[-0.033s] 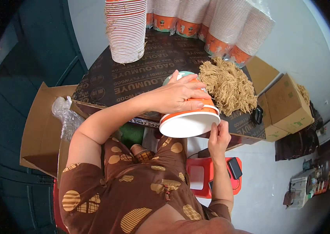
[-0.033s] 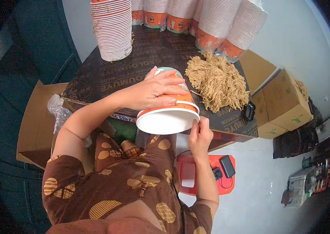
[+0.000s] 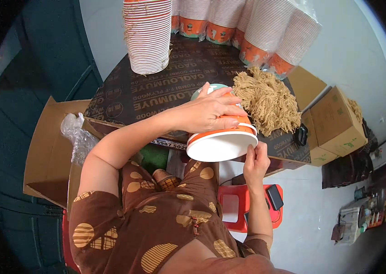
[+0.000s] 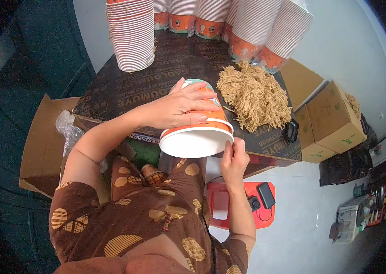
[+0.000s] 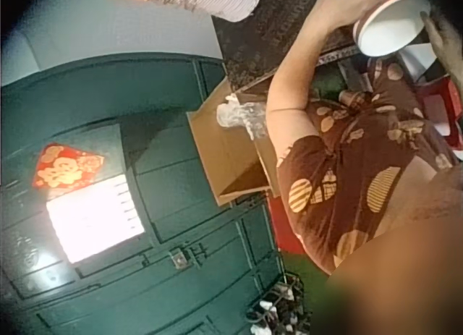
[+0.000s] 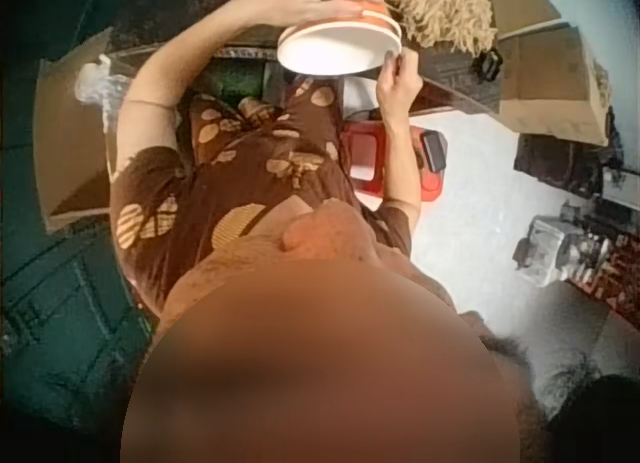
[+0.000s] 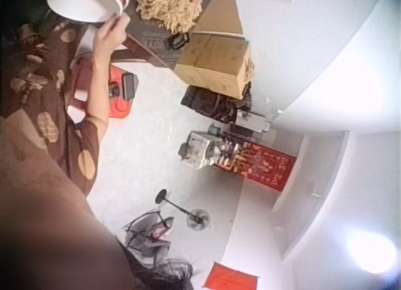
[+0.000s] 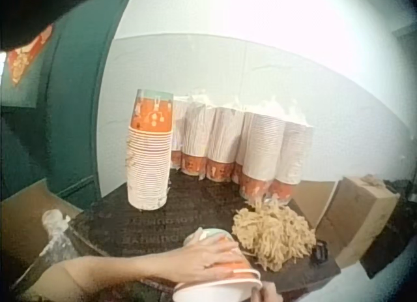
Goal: Threading string through a bucket to create a handle.
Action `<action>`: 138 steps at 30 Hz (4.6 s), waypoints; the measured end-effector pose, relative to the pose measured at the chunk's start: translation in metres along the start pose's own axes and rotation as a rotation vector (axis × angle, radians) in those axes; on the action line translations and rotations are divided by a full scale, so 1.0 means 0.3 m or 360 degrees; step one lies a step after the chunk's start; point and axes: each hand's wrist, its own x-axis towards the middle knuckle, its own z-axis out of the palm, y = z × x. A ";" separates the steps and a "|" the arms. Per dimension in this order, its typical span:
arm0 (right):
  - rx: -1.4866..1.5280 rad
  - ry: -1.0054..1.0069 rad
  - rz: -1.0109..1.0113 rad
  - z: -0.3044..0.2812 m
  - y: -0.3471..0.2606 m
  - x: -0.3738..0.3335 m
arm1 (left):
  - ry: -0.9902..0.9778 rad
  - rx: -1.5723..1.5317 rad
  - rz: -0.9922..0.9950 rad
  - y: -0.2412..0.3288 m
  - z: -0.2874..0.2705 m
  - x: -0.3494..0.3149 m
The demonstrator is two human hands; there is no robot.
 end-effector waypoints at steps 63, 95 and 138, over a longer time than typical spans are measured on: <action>0.1427 0.0425 0.1067 -0.241 0.121 -0.087 | 0.1120 -0.0449 -0.1144 -0.645 -0.051 0.308; 0.1073 -0.0256 0.0679 0.007 0.301 0.171 | 0.1268 -0.0482 -0.1175 -0.397 0.120 -0.331; 0.1141 -0.0275 0.0650 -0.002 0.277 0.171 | 0.1245 -0.0421 -0.1177 -0.396 0.130 -0.335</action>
